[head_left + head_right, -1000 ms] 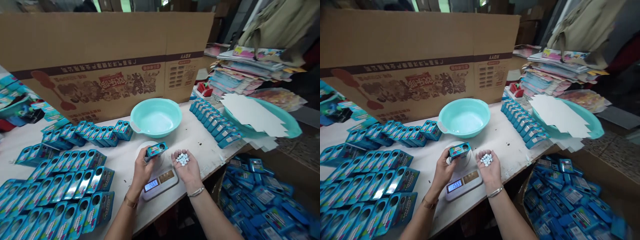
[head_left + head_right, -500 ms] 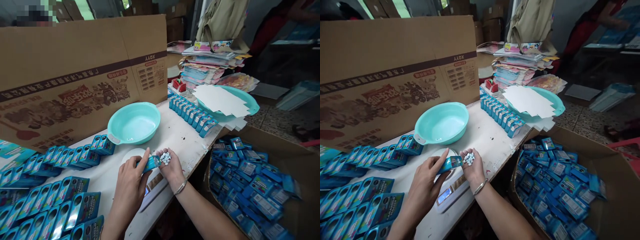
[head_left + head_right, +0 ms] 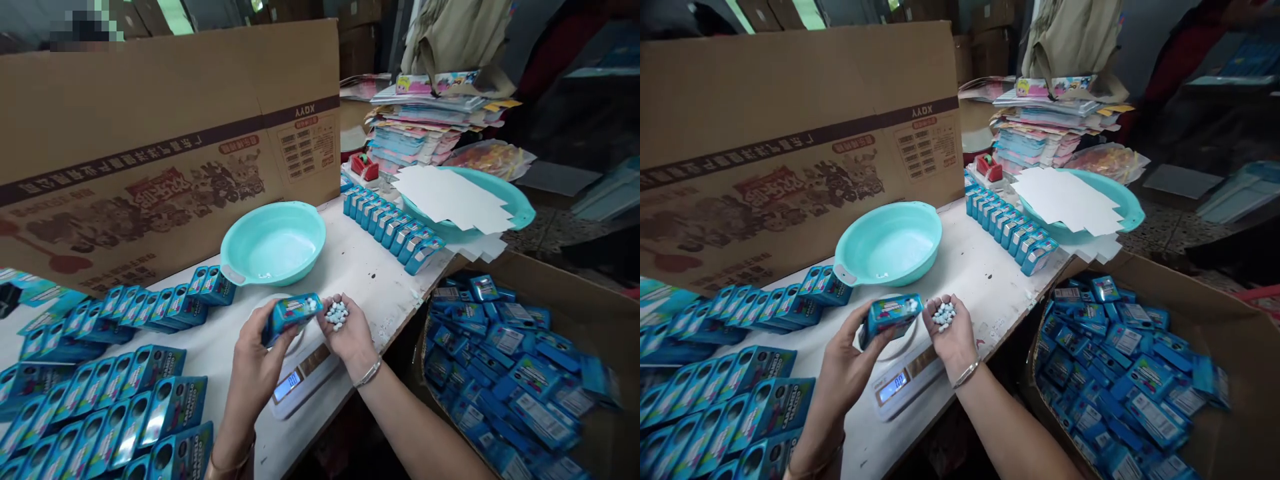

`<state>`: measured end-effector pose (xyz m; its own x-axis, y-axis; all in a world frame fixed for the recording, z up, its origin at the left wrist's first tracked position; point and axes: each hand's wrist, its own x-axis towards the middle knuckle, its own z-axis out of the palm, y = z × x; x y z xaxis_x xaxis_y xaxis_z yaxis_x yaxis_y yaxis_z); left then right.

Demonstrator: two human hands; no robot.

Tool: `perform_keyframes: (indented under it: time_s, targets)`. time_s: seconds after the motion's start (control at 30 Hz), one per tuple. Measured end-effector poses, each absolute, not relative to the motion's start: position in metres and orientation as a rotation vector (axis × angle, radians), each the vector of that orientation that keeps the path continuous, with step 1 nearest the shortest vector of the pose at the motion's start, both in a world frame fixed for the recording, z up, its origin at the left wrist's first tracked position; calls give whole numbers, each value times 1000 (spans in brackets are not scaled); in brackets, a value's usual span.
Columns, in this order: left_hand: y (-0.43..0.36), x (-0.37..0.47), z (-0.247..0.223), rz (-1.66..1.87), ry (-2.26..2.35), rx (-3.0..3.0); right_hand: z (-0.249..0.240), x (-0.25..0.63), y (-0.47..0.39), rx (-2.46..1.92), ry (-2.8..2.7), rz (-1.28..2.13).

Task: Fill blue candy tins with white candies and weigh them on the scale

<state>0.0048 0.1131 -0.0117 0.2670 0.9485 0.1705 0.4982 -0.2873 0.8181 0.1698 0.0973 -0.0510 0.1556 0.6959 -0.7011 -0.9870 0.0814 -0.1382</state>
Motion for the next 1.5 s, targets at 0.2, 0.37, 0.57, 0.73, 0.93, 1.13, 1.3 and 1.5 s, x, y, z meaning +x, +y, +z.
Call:
perform_keyframes:
  time_s: [0.2,0.37,0.57,0.73,0.93,1.13,1.3,1.5]
  targets:
    - [116,-12,-70,1145,1559,1475,-48,190,92,-695,556,1309]
    - [111,-20,-85,1141,1480,1417,-55,204,90,-747,427,1313]
    - [94,-36,-44,1341,1631,1544,-52,218,86,-772,363,1296]
    - [91,-44,-29,1390,1621,1587,-51,222,81,-809,332,1273]
    - [102,-40,-21,1303,1687,1850,-44,223,75,-830,388,1250]
    - [114,-30,-21,1124,1697,2130,-46,227,71,-810,403,1239]
    - [119,-23,-27,997,1732,2200,-57,234,66,-774,358,1275]
    - [122,-19,-31,628,1804,2243,-67,236,61,-750,326,1286]
